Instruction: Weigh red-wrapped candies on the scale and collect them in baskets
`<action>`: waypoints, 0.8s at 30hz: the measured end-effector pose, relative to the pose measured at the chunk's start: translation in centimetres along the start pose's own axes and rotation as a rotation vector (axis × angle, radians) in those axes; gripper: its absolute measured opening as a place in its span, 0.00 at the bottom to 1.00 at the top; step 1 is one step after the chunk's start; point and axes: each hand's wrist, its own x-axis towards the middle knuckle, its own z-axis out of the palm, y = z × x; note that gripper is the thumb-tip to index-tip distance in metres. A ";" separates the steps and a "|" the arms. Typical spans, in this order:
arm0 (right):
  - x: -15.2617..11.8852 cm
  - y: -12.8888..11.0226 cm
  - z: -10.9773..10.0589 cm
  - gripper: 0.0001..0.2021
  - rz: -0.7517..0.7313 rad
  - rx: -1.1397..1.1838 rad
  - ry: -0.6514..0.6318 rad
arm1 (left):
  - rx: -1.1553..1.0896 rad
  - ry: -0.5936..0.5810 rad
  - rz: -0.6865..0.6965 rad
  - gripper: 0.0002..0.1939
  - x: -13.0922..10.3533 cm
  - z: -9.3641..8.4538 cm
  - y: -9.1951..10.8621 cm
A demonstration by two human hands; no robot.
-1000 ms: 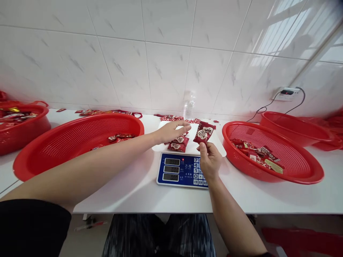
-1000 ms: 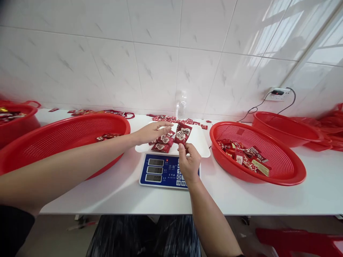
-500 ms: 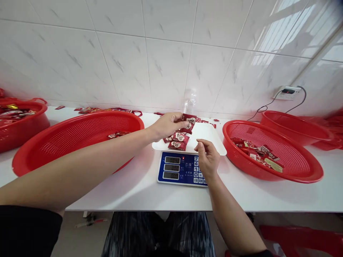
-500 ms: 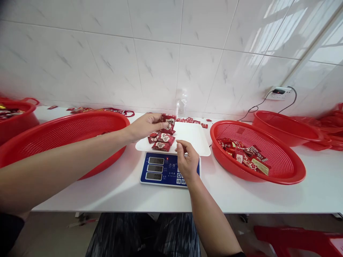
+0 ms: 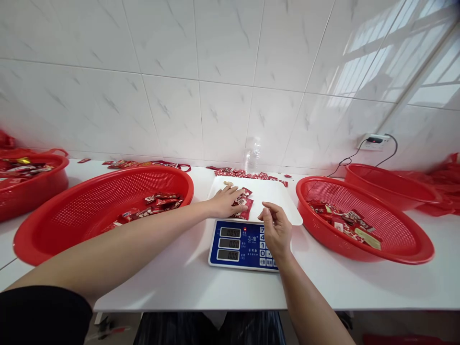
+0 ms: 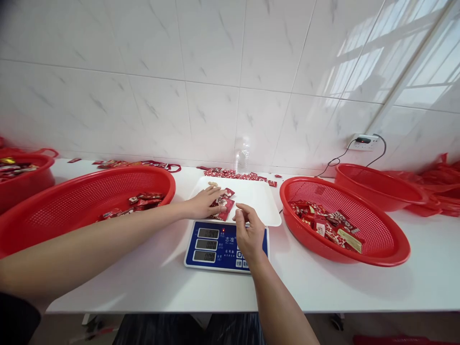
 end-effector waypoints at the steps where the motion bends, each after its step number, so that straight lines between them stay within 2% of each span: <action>1: 0.0 0.0 0.0 0.10 0.002 -0.002 -0.001 | -0.002 -0.008 0.008 0.37 0.1 0.0 0.2; 7: -0.1 0.2 0.0 0.10 0.003 -0.014 -0.011 | -0.114 -0.051 0.008 0.31 1.1 -1.4 0.4; 11: 0.0 0.2 0.0 0.09 -0.008 0.002 -0.022 | -0.194 -0.052 -0.070 0.38 1.1 -3.0 0.1; 15: 0.0 0.1 0.0 0.09 -0.014 0.024 -0.020 | -0.209 -0.191 -0.168 0.39 0.8 -4.2 -0.3; 17: 0.0 0.1 0.0 0.09 -0.015 0.031 -0.033 | -0.165 -0.218 -0.174 0.38 0.8 -4.4 -0.5; 24: -0.2 0.1 0.0 0.09 -0.035 0.050 -0.041 | -0.048 -0.044 -0.149 0.35 1.4 -3.4 -0.4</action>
